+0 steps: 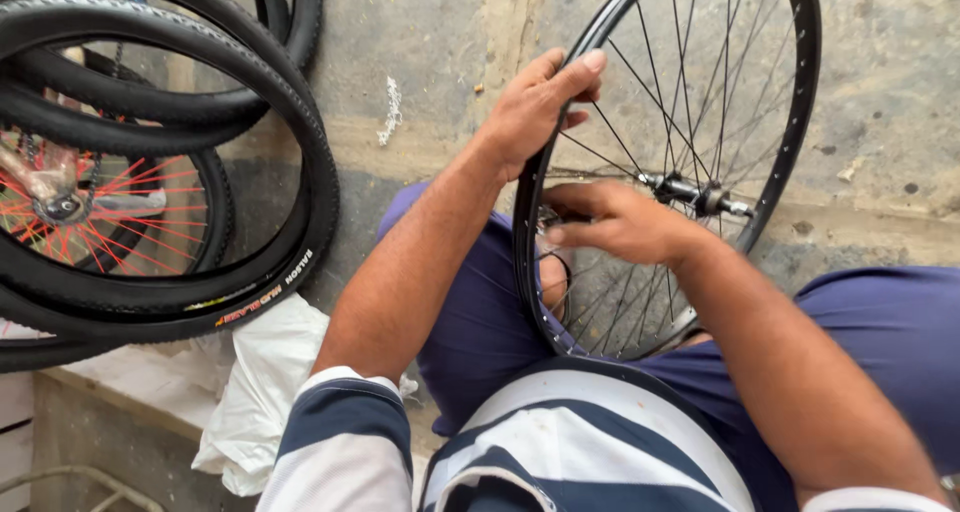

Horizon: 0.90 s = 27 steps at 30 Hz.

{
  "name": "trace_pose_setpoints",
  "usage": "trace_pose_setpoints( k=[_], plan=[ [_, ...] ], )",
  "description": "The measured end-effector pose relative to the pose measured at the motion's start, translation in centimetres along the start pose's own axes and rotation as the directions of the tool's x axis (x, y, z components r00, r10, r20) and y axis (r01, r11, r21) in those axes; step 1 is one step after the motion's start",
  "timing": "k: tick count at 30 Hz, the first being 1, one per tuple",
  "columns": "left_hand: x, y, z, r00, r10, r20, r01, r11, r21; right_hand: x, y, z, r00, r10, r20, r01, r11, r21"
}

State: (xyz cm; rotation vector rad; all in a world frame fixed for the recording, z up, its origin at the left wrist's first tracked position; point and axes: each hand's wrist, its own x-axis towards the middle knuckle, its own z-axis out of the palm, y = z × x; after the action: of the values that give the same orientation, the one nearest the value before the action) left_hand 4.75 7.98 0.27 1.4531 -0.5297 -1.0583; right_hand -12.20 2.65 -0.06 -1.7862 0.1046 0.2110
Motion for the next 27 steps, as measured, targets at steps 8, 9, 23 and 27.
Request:
trace_pose_setpoints(
  k=[8,9,23,27],
  plan=[
    [0.1,0.2,0.1,1.0,-0.023,-0.012,0.023,1.0,0.014,-0.7,1.0,2.3,0.788,-0.468,-0.401,0.098,0.737,-0.669],
    [0.2,0.3,0.0,0.999,-0.032,-0.016,0.033,0.999,0.03,-0.5,0.8,2.4,0.85,-0.391,-0.352,0.156,0.826,-0.542],
    [0.6,0.9,-0.6,0.965,0.188,0.183,-0.16,0.974,-0.157,-2.2,-0.2,1.8,0.724,-0.629,-0.284,0.309,0.664,-0.681],
    [1.2,2.5,-0.6,0.92,0.26,0.295,-0.197,0.954,-0.226,-3.2,-1.9,-0.1,0.815,-0.452,-0.363,0.144,0.764,-0.628]
  ],
)
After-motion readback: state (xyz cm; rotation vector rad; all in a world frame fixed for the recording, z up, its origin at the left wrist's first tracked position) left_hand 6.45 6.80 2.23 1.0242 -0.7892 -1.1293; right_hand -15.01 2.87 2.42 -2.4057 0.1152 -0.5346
